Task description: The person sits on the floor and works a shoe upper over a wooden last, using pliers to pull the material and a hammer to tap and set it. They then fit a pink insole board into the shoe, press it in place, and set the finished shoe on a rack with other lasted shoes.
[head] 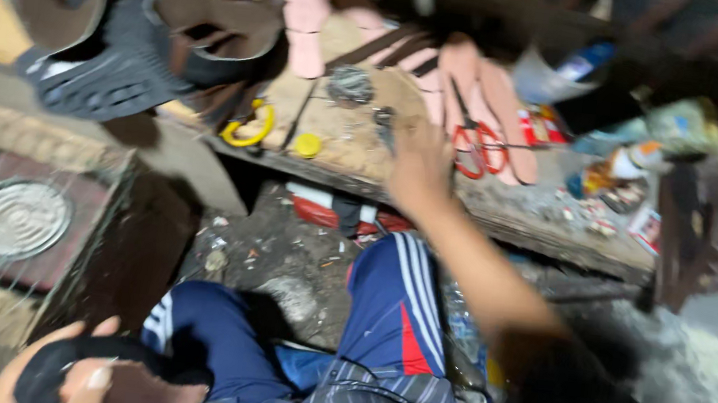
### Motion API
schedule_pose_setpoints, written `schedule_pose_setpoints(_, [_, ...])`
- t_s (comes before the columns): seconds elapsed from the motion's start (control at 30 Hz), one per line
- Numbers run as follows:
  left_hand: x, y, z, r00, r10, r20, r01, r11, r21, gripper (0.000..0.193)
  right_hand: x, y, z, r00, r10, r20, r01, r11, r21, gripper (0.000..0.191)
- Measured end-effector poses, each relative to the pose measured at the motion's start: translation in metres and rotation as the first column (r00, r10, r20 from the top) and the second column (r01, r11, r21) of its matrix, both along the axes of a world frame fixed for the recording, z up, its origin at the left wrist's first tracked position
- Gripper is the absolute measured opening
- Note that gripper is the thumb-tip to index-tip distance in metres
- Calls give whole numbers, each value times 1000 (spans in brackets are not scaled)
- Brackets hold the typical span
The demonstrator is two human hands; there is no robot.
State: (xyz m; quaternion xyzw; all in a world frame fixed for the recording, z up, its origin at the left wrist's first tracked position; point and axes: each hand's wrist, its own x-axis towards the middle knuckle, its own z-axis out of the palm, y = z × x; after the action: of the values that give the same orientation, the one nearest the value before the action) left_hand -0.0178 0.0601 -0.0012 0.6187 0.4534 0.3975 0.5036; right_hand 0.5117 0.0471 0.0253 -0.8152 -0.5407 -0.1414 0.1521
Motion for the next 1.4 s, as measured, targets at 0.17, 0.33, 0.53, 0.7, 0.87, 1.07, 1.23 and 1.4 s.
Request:
schedule_pose_setpoints(0.17, [-13,26,-34,995,97,-5,-96,975,-201,60,-80,-93,-11,813,281,-510,-211,958,192,22])
schedule_pose_setpoints(0.33, [-1,55,-10,953,282,108,-194,846,-497,70,-153,-160,-31,-49,-15,-999,-684,729,23,52])
schedule_pose_setpoints(0.53, [69,13,26,906,140,401,48,905,-423,66,-190,-180,-4,-223,7,-975,-651,743,155,54])
schedule_pose_setpoints(0.7, [126,21,9,990,-6,141,75,872,-484,43,-177,-191,29,-43,549,-834,-734,550,400,53])
schedule_pose_setpoints(0.87, [114,40,-41,988,22,150,76,784,-616,48,-75,-206,52,690,399,-604,-417,901,118,36])
schedule_pose_setpoints(1.07, [89,39,-76,990,-88,-109,76,991,-113,34,141,-337,49,748,-663,19,612,702,365,38])
schedule_pose_setpoints(1.23, [90,29,-80,992,74,-102,-83,992,-91,24,202,-388,21,335,-664,-669,889,457,-9,41])
schedule_pose_setpoints(1.4, [90,19,-85,990,139,-29,-142,966,-218,16,206,-365,14,767,-203,-608,616,495,612,12])
